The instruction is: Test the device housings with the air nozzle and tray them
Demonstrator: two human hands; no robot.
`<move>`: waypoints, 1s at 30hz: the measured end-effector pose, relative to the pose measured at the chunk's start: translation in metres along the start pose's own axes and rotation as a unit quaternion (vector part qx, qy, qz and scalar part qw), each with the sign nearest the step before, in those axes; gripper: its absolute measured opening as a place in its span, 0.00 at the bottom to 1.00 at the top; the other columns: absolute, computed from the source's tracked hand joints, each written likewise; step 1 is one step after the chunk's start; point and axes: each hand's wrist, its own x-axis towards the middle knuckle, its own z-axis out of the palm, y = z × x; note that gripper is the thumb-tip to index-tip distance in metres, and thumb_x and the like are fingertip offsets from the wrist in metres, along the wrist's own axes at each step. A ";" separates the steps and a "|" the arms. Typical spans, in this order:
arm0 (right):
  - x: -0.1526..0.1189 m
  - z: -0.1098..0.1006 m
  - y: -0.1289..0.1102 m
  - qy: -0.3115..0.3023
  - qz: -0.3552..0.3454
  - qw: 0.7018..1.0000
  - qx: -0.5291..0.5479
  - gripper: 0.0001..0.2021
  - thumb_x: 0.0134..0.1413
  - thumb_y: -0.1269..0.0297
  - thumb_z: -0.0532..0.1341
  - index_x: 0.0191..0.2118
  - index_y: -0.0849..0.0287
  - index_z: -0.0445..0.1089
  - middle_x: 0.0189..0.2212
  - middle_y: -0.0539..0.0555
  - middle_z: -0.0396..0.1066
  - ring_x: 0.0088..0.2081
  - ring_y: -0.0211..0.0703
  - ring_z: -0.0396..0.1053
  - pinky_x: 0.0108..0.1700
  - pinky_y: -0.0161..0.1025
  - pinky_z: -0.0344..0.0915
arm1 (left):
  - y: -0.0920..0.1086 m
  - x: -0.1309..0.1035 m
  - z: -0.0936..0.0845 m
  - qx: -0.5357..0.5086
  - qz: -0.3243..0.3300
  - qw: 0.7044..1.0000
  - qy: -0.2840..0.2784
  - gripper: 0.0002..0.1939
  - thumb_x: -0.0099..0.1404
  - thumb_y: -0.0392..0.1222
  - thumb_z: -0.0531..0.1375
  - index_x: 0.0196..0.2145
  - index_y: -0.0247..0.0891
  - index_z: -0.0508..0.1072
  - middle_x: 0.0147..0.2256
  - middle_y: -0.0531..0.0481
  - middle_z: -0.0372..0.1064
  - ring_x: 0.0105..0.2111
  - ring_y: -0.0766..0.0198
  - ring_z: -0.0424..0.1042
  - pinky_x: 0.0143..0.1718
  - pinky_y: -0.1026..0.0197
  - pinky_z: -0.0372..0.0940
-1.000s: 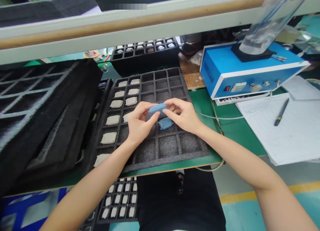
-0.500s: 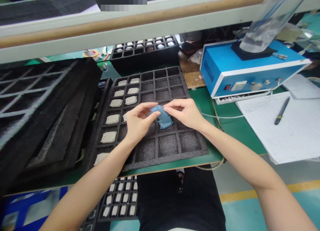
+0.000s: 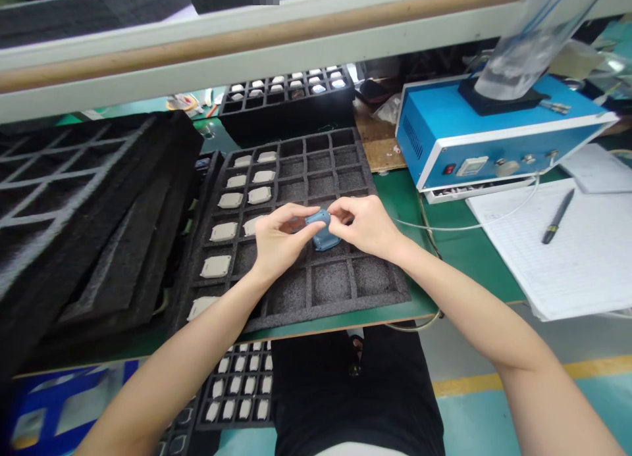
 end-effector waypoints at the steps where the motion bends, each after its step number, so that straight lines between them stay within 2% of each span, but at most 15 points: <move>1: -0.001 0.002 0.000 0.012 -0.001 1.000 -0.020 0.06 0.47 0.70 0.58 0.29 0.61 0.73 0.25 0.51 0.74 0.27 0.39 0.70 0.33 0.34 0.68 | 0.000 0.000 0.001 0.003 0.001 1.000 0.005 0.09 0.51 0.37 0.66 0.33 0.39 0.78 0.32 0.50 0.74 0.32 0.64 0.73 0.33 0.63 0.67; 7: -0.002 0.007 0.006 0.115 0.012 0.989 -0.093 0.08 0.48 0.68 0.57 0.31 0.59 0.74 0.27 0.52 0.75 0.27 0.41 0.72 0.34 0.36 0.69 | 0.001 0.003 0.003 -0.005 -0.004 1.000 0.014 0.08 0.50 0.37 0.66 0.32 0.38 0.78 0.32 0.49 0.73 0.34 0.63 0.72 0.37 0.62 0.66; 11: 0.005 -0.004 0.015 0.180 0.042 0.978 -0.095 0.09 0.49 0.66 0.57 0.33 0.61 0.74 0.28 0.54 0.76 0.29 0.43 0.73 0.35 0.37 0.69 | -0.006 0.012 -0.005 -0.066 -0.059 0.994 0.065 0.10 0.51 0.39 0.66 0.33 0.38 0.77 0.33 0.49 0.73 0.34 0.64 0.71 0.39 0.62 0.65; 14: 0.022 -0.013 0.027 0.155 0.099 0.969 -0.165 0.08 0.47 0.67 0.58 0.30 0.61 0.75 0.26 0.55 0.76 0.30 0.46 0.74 0.35 0.38 0.67 | -0.011 0.020 -0.012 -0.182 -0.155 0.967 0.088 0.13 0.50 0.40 0.65 0.36 0.36 0.74 0.32 0.50 0.72 0.32 0.65 0.71 0.37 0.60 0.65; 16: 0.038 -0.018 0.035 0.113 0.144 0.959 -0.215 0.08 0.47 0.67 0.58 0.28 0.61 0.75 0.26 0.56 0.76 0.31 0.47 0.74 0.35 0.38 0.66 | -0.013 0.024 -0.015 -0.241 -0.208 0.946 0.065 0.14 0.50 0.40 0.63 0.36 0.35 0.72 0.29 0.50 0.70 0.30 0.65 0.71 0.35 0.58 0.66; 17: 0.046 -0.019 0.038 0.088 0.161 0.955 -0.234 0.08 0.47 0.68 0.58 0.28 0.61 0.75 0.27 0.57 0.76 0.31 0.47 0.74 0.36 0.38 0.66 | -0.013 0.025 -0.017 -0.238 -0.219 0.945 0.046 0.13 0.51 0.41 0.61 0.36 0.35 0.71 0.28 0.51 0.68 0.29 0.65 0.71 0.34 0.58 0.66; 20: 0.062 -0.021 0.040 0.025 0.172 0.942 -0.287 0.10 0.48 0.69 0.57 0.36 0.63 0.74 0.30 0.58 0.76 0.35 0.48 0.73 0.39 0.40 0.66 | -0.011 0.026 -0.020 -0.153 -0.210 0.966 -0.006 0.10 0.53 0.42 0.53 0.30 0.36 0.70 0.22 0.54 0.62 0.20 0.68 0.64 0.24 0.63 0.62; 23: 0.057 -0.019 0.026 0.015 0.116 0.928 -0.354 0.14 0.51 0.69 0.56 0.44 0.62 0.71 0.36 0.59 0.75 0.40 0.50 0.72 0.40 0.41 0.64 | -0.008 0.022 -0.022 -0.072 -0.191 0.977 -0.056 0.10 0.53 0.43 0.52 0.19 0.38 0.68 0.15 0.55 0.55 0.15 0.69 0.55 0.19 0.64 0.55; 25: 0.043 -0.017 0.012 0.010 0.078 0.923 -0.375 0.13 0.53 0.68 0.54 0.42 0.59 0.71 0.36 0.57 0.75 0.39 0.50 0.72 0.37 0.40 0.63 | -0.005 0.016 -0.021 -0.014 -0.170 0.982 -0.084 0.09 0.49 0.42 0.59 0.15 0.38 0.68 0.15 0.53 0.58 0.18 0.66 0.58 0.24 0.63 0.57; 27: 0.027 -0.016 -0.001 -0.015 0.070 0.925 -0.374 0.10 0.52 0.66 0.55 0.37 0.57 0.73 0.32 0.54 0.76 0.35 0.49 0.72 0.33 0.39 0.61 | -0.001 0.008 -0.019 0.049 -0.144 0.984 -0.098 0.06 0.44 0.39 0.64 0.16 0.39 0.70 0.19 0.51 0.63 0.24 0.62 0.63 0.31 0.60 0.59; 30: 0.008 -0.017 -0.012 -0.041 0.079 0.928 -0.361 0.09 0.51 0.64 0.56 0.32 0.57 0.73 0.28 0.52 0.76 0.31 0.48 0.72 0.30 0.38 0.59 | 0.004 -0.005 -0.013 0.178 -0.097 0.973 -0.110 0.05 0.47 0.42 0.64 0.21 0.39 0.73 0.27 0.47 0.66 0.29 0.57 0.67 0.38 0.56 0.59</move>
